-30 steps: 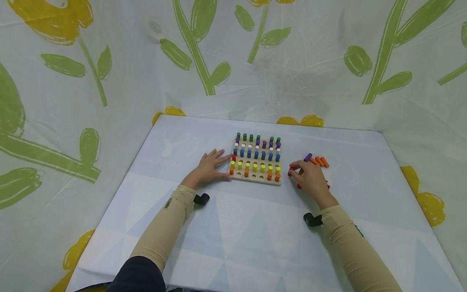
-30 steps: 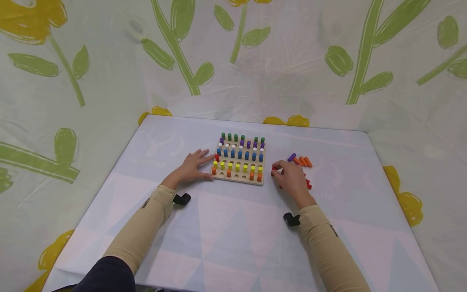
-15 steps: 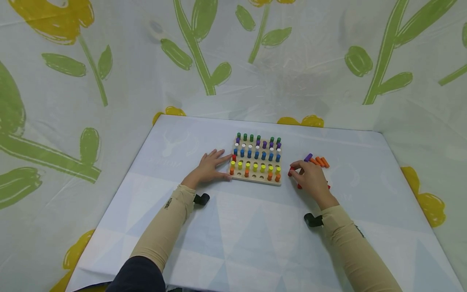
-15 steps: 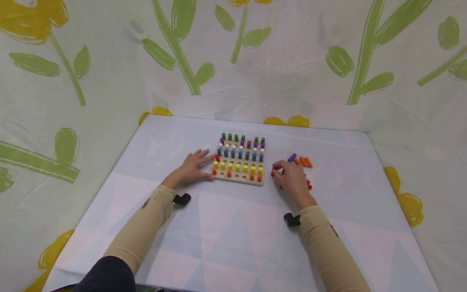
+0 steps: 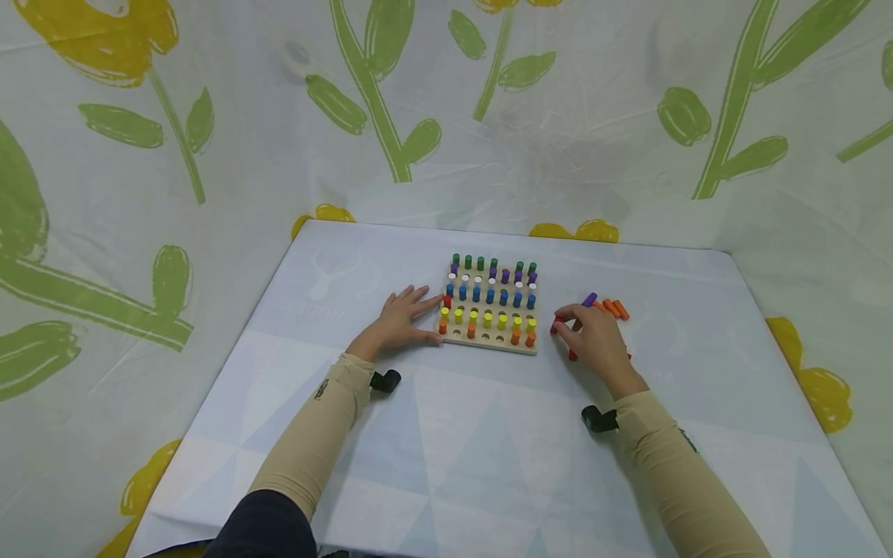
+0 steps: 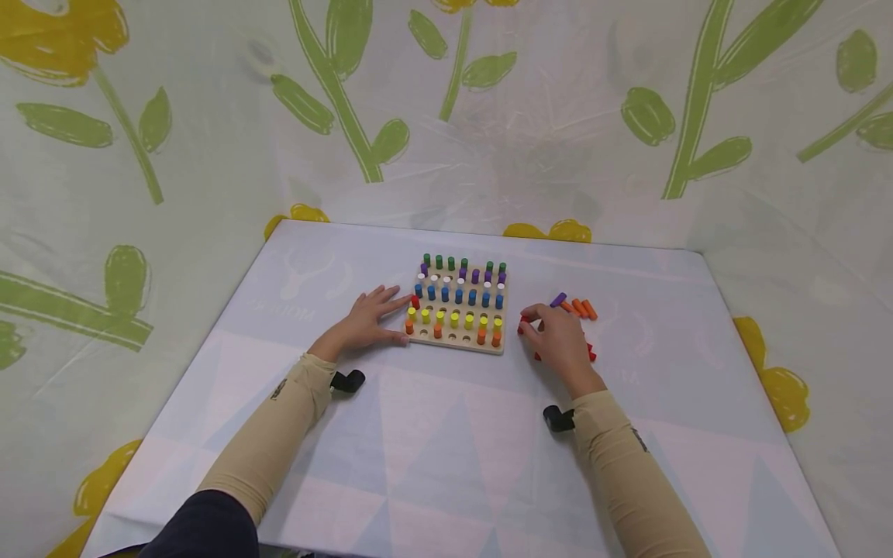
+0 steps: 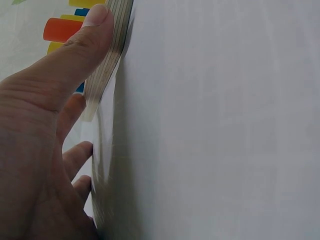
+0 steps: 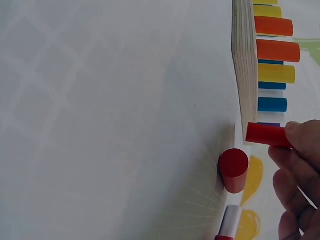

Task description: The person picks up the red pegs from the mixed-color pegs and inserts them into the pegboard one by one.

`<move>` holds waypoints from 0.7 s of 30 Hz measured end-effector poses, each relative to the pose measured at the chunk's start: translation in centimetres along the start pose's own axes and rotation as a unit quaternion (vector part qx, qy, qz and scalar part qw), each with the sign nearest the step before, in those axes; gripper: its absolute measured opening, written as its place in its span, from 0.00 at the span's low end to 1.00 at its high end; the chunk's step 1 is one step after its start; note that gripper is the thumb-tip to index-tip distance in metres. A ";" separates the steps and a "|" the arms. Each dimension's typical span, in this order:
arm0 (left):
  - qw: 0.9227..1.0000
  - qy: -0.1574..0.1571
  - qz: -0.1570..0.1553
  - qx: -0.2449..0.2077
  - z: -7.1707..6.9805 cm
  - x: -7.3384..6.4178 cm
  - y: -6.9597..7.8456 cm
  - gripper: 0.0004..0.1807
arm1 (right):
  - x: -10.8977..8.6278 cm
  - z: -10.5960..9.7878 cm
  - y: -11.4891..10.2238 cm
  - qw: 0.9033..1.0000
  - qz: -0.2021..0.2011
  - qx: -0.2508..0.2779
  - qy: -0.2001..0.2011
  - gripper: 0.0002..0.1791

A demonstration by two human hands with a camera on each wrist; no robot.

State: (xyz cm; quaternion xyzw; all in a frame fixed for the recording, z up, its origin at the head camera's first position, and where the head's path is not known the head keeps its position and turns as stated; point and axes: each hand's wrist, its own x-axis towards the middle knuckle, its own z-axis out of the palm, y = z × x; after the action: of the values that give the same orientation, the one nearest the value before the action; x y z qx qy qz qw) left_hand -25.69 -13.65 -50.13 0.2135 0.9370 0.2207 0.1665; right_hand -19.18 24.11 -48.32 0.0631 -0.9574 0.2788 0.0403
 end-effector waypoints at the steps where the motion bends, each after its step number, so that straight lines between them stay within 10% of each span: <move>1: 1.000 0.001 0.001 -0.001 0.0 0.0 0.0 0.51 | 0.0 0.0 0.0 1.000 0.000 0.000 0.001 0.14; 21: 1.000 -0.001 0.002 -0.002 0.0 0.0 0.0 0.52 | 0.3 -0.4 -1.0 1.000 0.001 -0.005 -0.003 0.15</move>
State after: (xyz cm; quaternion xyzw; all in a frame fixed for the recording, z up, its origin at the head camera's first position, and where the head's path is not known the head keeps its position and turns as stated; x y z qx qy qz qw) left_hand -25.65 -13.66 -50.13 0.2152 0.9361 0.2223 0.1671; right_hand -19.29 23.47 -47.48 0.0627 -0.9589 0.2742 0.0370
